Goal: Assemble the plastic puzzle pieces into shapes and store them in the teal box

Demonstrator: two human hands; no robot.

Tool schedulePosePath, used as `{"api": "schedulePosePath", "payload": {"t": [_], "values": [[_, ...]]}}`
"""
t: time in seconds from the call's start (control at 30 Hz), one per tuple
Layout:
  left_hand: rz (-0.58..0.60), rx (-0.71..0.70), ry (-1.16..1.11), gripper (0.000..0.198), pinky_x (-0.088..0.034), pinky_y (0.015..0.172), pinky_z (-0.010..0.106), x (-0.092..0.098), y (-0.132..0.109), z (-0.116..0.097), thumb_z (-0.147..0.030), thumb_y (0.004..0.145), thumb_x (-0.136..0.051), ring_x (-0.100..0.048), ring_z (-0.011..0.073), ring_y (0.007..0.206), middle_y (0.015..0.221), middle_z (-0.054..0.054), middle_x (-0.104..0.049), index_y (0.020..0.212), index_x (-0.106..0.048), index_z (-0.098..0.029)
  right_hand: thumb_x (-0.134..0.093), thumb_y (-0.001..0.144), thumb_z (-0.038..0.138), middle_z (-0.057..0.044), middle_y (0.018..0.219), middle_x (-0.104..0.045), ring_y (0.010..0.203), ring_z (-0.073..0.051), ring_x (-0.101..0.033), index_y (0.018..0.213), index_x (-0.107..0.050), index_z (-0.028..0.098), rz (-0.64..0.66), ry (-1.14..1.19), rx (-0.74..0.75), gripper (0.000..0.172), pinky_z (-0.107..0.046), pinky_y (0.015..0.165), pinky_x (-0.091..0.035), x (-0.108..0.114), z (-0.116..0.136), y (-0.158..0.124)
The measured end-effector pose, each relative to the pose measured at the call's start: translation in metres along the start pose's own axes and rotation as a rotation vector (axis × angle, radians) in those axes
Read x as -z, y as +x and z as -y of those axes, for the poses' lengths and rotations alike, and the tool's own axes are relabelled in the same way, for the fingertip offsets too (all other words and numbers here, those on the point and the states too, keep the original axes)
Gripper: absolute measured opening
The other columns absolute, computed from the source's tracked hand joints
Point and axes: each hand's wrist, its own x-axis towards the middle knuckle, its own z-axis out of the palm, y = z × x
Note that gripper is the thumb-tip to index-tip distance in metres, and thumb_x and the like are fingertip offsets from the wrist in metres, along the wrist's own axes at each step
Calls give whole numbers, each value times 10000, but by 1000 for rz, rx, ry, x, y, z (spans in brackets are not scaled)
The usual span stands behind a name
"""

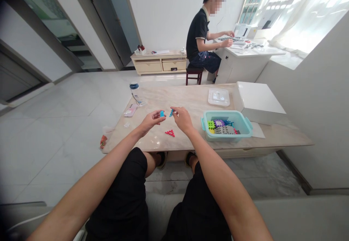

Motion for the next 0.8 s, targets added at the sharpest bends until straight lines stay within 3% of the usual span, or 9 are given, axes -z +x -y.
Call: {"api": "schedulePosePath", "payload": {"t": [0.33, 0.57, 0.8], "values": [[-49, -65, -44, 803, -568, 828, 344, 1, -1, 0, -513, 711, -973, -729, 282, 1109, 1258, 155, -778, 1371, -673, -168, -815, 831, 344, -70, 931, -827, 883, -226, -743, 1004, -801, 199, -91, 468, -450, 226, -346, 820, -558, -10, 7, 4], [-65, -204, -93, 806, -558, 1046, 426, 0, -1, -1, -402, 712, -991, -701, 302, 1235, 1310, 154, -757, 1400, -646, -164, -915, 718, 368, -9, 936, -789, 768, -138, -597, 1018, -794, 243, 135, 945, -703, 348, -273, 698, -464, -7, 14, -3], [-87, -233, -72, 814, -579, 1007, 433, 0, 1, 1, -386, 697, -997, -710, 320, 1224, 1289, 155, -760, 1391, -637, -160, -970, 696, 294, 14, 896, -753, 805, -142, -582, 1018, -793, 257, 238, 1082, -752, 370, -280, 736, -462, -9, 23, -2]]}}
